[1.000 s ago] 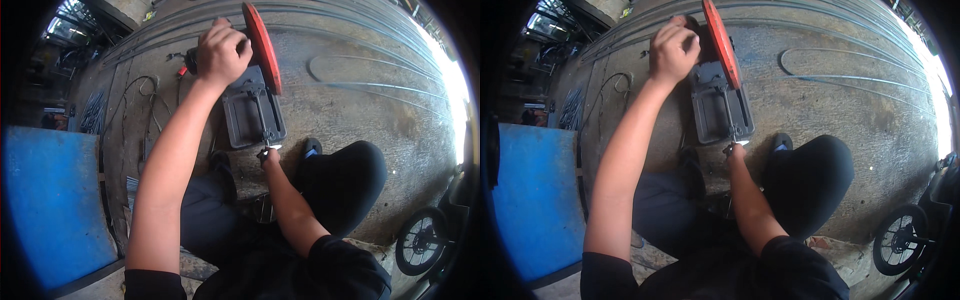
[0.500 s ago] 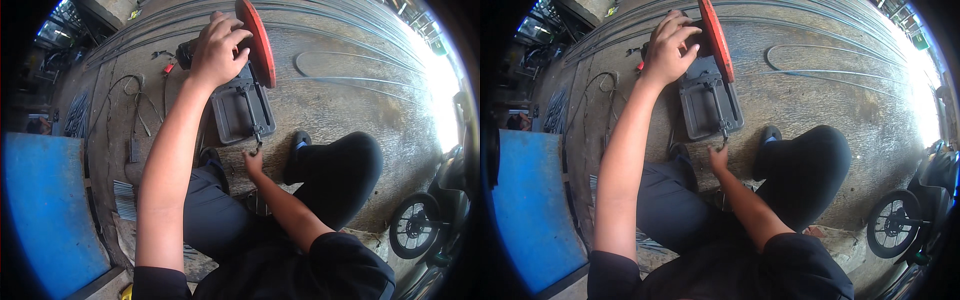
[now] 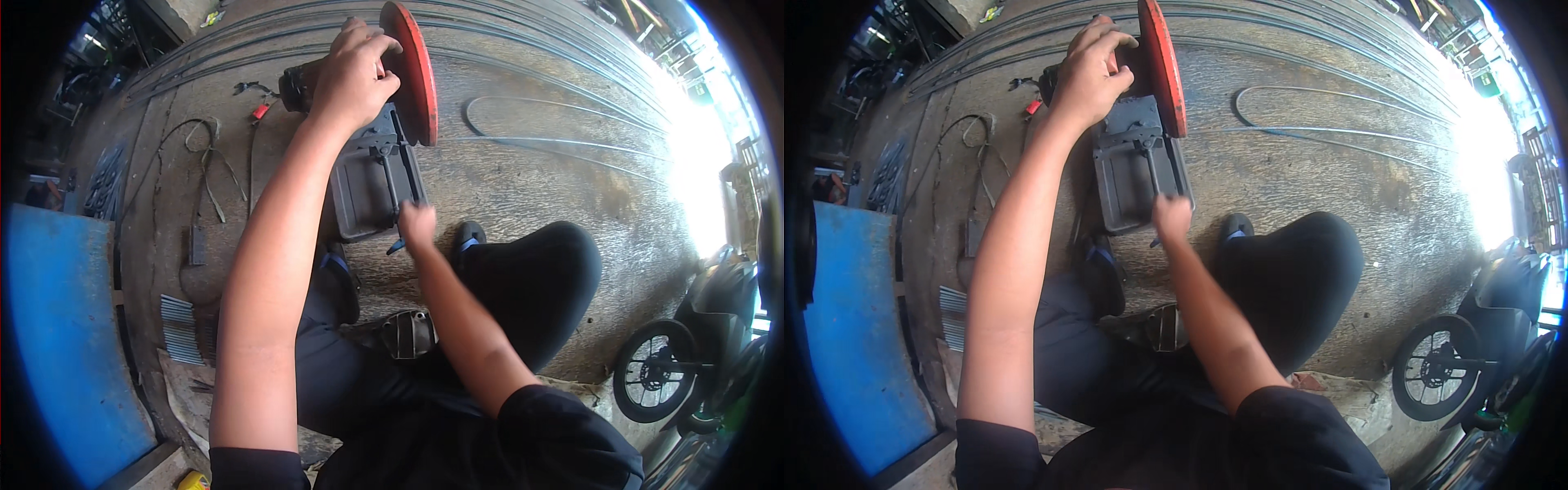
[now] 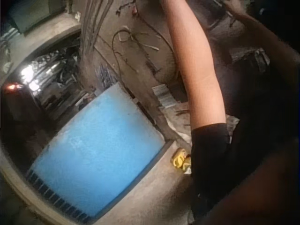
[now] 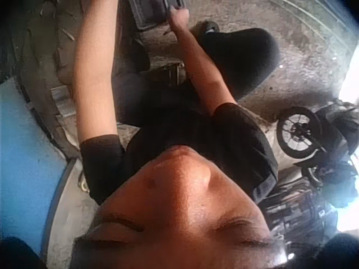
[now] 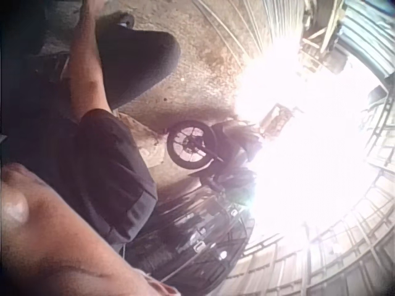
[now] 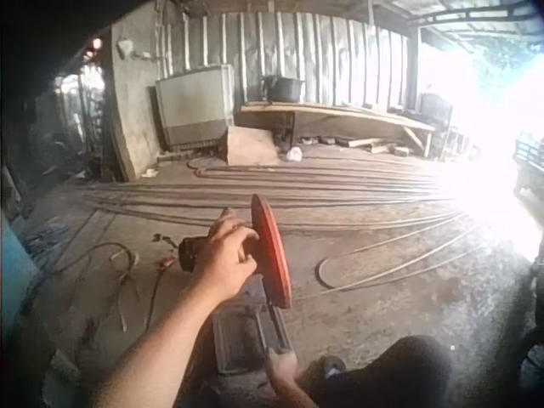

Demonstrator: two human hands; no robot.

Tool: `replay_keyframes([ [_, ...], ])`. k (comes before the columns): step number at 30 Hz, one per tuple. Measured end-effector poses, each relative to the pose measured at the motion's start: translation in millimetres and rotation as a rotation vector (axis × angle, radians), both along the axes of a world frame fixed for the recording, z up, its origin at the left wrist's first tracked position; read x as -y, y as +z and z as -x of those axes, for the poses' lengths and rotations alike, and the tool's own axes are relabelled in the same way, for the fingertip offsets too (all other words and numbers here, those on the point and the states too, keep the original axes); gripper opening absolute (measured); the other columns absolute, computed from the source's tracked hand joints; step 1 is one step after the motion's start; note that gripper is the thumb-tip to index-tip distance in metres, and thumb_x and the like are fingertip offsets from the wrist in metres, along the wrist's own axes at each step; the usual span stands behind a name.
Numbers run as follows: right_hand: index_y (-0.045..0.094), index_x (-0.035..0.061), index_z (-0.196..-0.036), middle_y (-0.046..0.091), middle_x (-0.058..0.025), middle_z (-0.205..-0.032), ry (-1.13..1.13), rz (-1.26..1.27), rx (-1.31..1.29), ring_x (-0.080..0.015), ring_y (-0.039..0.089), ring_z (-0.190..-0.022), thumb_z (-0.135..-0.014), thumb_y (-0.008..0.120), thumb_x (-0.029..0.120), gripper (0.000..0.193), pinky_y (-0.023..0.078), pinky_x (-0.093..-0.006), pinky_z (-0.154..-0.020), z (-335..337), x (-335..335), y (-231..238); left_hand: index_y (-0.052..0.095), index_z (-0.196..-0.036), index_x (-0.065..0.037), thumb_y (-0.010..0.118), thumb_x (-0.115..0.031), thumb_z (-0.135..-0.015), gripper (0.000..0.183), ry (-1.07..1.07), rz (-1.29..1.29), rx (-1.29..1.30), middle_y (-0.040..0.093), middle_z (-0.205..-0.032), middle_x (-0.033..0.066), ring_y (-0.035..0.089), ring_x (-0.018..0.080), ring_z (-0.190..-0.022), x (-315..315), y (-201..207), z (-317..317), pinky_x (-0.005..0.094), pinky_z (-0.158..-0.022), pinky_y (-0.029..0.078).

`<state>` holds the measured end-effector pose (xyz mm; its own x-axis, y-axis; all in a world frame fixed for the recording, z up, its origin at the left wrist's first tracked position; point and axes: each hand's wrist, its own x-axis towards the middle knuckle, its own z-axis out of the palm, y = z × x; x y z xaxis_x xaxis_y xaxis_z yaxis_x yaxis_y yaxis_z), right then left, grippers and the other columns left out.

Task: Cutting metal rods into specific lengths using a power chop saw.

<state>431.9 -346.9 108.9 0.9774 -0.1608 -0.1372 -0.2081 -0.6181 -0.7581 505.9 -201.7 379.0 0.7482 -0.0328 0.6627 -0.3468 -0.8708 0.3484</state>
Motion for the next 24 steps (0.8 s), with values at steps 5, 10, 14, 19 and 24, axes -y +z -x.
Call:
replay_keyframes([
  [5, 0.070, 0.0090, -0.097, 0.068, -0.0046, -0.078, 0.782, 0.363, -0.733, -0.0171, 0.063, -0.064, -0.084, 0.065, 0.030, 0.025, 0.052, -0.0347, -0.056, -161, 49, 50, 0.061, -0.085, -0.004, 0.065, -0.002, -0.063, 0.022, -0.022, -0.042, 0.194, 0.063, -0.103, 0.0115, 0.053, 0.0378, -0.117, -4, -10, -11, 0.0428, -0.097, 0.043],
  [10, 0.070, 0.0035, -0.103, 0.067, -0.0177, -0.108, 0.754, 0.865, -0.104, -0.0340, 0.064, -0.101, -0.081, 0.062, 0.031, 0.036, 0.051, -0.0417, -0.086, -285, 103, 100, 0.056, -0.076, -0.005, 0.064, -0.001, -0.058, 0.020, -0.175, -0.070, 0.490, 0.061, -0.083, 0.0076, 0.060, 0.0288, -0.082, -12, -3, -33, 0.0400, -0.074, 0.048],
  [14, 0.070, 0.0025, -0.097, 0.068, -0.0189, -0.103, 0.722, 0.891, -0.091, -0.0333, 0.066, -0.097, -0.080, 0.062, 0.028, 0.032, 0.052, -0.0429, -0.080, -333, 147, 66, 0.059, -0.089, -0.001, 0.060, 0.001, -0.064, 0.025, -0.126, -0.127, 0.277, 0.063, -0.102, 0.0142, 0.059, 0.0321, -0.107, -24, 8, -42, 0.0409, -0.097, 0.044],
  [19, 0.061, 0.0019, -0.109, 0.065, -0.0158, -0.085, 0.301, 0.213, -0.715, -0.0232, 0.066, -0.078, -0.084, 0.067, 0.033, 0.040, 0.055, -0.0376, -0.057, -359, 174, -25, 0.054, -0.092, 0.000, 0.054, 0.003, -0.068, 0.024, -0.192, 0.163, 0.172, 0.056, -0.097, 0.0092, 0.057, 0.0198, -0.086, -38, 14, -62, 0.0311, -0.077, 0.044],
  [24, 0.049, 0.0042, -0.122, 0.059, -0.0196, -0.102, -0.116, -0.431, -0.673, -0.0264, 0.065, -0.086, -0.089, 0.062, 0.034, 0.046, 0.057, -0.0379, -0.065, -369, 191, -116, 0.049, -0.100, -0.001, 0.052, 0.003, -0.068, 0.032, -0.240, 0.016, 0.304, 0.053, -0.105, 0.0138, 0.054, 0.0218, -0.102, -40, 19, -77, 0.0336, -0.092, 0.044],
])
